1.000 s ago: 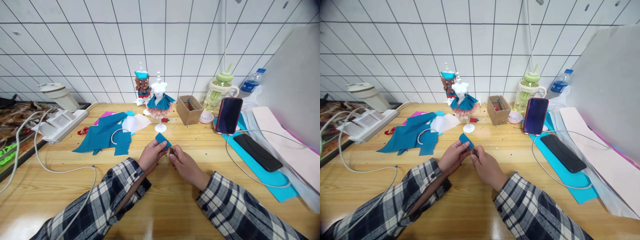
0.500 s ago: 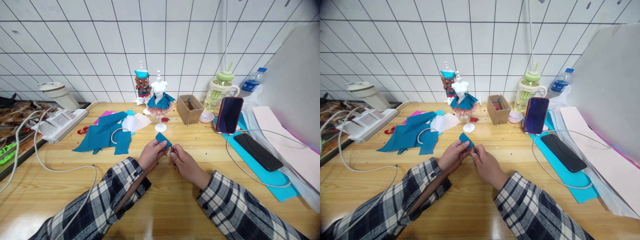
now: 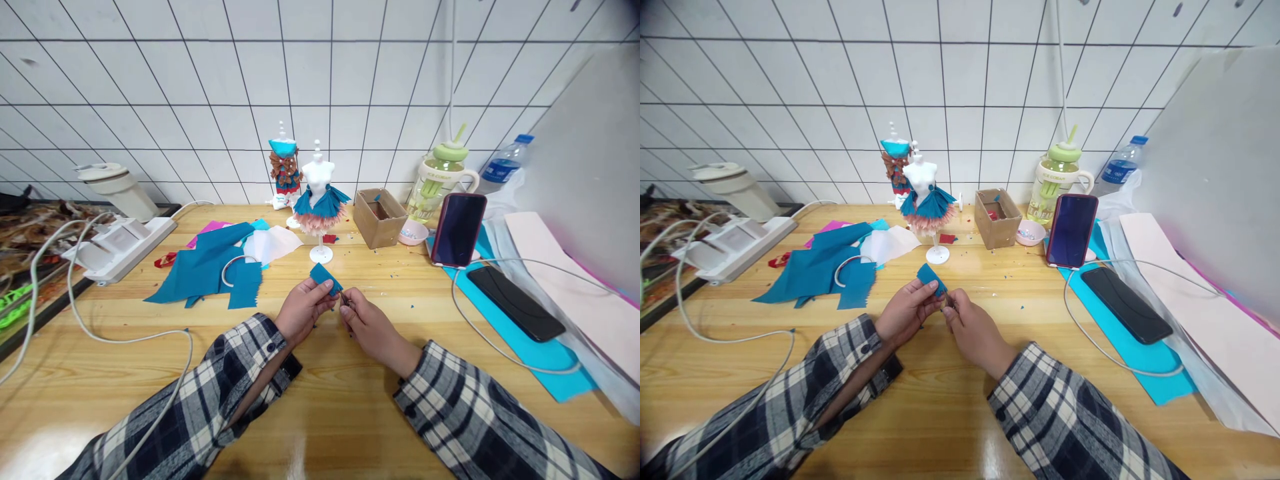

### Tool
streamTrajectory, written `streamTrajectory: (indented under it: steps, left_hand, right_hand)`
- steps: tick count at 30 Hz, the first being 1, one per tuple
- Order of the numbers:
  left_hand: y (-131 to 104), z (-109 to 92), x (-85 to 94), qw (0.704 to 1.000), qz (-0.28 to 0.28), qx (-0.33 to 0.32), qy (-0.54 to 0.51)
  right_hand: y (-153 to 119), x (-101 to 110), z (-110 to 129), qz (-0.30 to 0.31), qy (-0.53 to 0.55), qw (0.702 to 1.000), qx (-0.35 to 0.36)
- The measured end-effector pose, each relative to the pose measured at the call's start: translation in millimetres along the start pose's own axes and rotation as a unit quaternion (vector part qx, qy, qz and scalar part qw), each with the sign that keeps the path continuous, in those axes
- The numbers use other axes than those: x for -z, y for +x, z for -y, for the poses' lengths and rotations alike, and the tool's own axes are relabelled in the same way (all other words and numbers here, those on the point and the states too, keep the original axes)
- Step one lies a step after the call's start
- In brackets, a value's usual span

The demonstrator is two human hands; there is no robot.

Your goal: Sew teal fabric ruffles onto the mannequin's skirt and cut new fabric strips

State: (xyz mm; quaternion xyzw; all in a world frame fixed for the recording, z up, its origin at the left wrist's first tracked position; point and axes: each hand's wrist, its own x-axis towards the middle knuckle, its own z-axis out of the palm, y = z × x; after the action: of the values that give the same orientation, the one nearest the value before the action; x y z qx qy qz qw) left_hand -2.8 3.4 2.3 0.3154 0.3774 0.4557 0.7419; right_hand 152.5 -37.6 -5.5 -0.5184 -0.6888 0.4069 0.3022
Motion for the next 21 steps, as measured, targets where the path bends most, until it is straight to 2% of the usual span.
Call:
streamTrajectory:
  steps: [5, 10, 16, 21]
  left_hand:
    - [2.1, 0.7, 2.7, 1.0, -0.018, -0.007, -0.022]
    - [1.5, 0.5, 1.0, 0.999, -0.035, -0.015, 0.005]
    - [-1.2, 2.5, -2.3, 0.998, -0.02, -0.025, 0.06]
    - [-0.2, 3.8, -1.0, 0.997, -0.015, -0.028, 0.077]
  right_hand:
    - [-0.6, 5.2, 2.2, 0.01, -0.012, 1.0, 0.006]
    - [1.0, 17.0, -0.8, -0.052, -0.024, 0.998, -0.03]
    - [4.7, 22.7, -1.9, -0.003, -0.067, 0.997, -0.022]
    - [4.7, 22.4, -0.1, 0.001, -0.086, 0.996, -0.032]
